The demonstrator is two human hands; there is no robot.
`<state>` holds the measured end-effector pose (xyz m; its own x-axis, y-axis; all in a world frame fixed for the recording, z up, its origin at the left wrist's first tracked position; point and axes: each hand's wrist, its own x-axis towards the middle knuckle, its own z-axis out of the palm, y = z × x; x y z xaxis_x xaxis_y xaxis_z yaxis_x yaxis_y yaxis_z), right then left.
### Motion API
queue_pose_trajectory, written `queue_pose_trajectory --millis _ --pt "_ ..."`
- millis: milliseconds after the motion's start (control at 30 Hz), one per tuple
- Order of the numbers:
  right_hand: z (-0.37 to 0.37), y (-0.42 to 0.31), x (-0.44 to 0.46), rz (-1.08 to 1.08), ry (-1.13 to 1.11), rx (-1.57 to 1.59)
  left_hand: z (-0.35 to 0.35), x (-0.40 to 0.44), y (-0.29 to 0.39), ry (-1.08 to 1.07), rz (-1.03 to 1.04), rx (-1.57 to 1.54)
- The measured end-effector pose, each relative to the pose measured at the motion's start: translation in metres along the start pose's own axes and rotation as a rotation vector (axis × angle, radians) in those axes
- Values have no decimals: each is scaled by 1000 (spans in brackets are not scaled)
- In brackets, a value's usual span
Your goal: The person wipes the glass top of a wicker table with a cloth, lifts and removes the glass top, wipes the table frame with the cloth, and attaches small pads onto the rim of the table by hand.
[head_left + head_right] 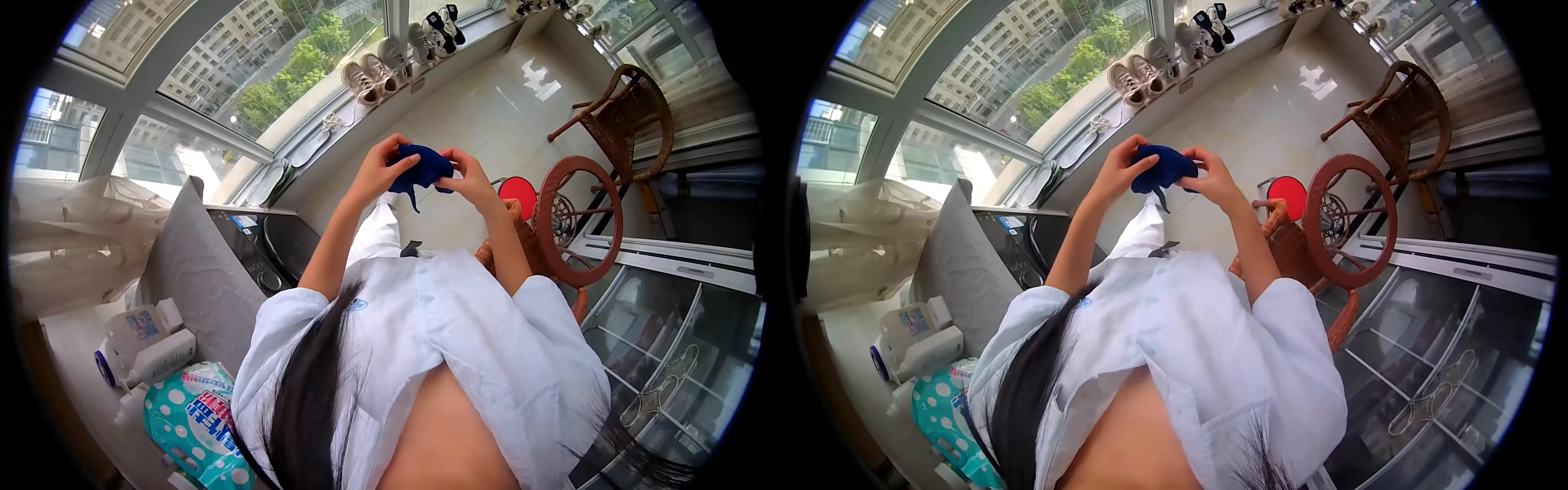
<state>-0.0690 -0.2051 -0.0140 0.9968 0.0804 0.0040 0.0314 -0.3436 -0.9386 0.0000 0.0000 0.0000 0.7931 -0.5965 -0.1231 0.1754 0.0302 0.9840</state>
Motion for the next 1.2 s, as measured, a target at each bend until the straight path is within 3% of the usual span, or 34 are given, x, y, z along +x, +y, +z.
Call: queue_pose_trajectory --millis 67,100,167,233,333,400,500,633,833,900,1033,1100,1133,1167,1200 --pt "-3 -18 4 116 -86 601 -9 17 12 -1 1 206" --pt "-18 -5 -25 332 -57 619 22 12 -10 -26 -37 162" --pt "-41 18 47 318 14 809 -12 96 16 -145 169 249" --pt "-44 21 77 211 120 577 -23 134 31 -232 134 231" --pt "-51 33 90 311 305 546 -17 182 26 -332 56 261" --pt "-55 43 93 295 575 267 -8 211 15 -403 43 350" --pt "-86 66 92 202 837 -19 25 263 9 -509 153 437" --pt "-141 91 79 282 1043 -100 93 326 1 -812 40 573" --pt "-249 144 58 331 1194 -187 208 436 -21 -958 117 786" --pt "-274 152 51 512 1215 -129 240 469 -24 -1044 92 819" --pt "-334 168 34 642 1175 -137 318 533 -34 -1308 44 833" --pt "-352 196 23 608 1233 -173 357 555 -38 -1399 -199 575" --pt "-360 205 22 576 1257 -102 375 562 -31 -1408 -205 590" --pt "-374 213 18 545 1280 -45 398 571 -27 -1443 -202 586" --pt "-385 219 18 584 1306 -40 416 582 -24 -1491 -19 635"
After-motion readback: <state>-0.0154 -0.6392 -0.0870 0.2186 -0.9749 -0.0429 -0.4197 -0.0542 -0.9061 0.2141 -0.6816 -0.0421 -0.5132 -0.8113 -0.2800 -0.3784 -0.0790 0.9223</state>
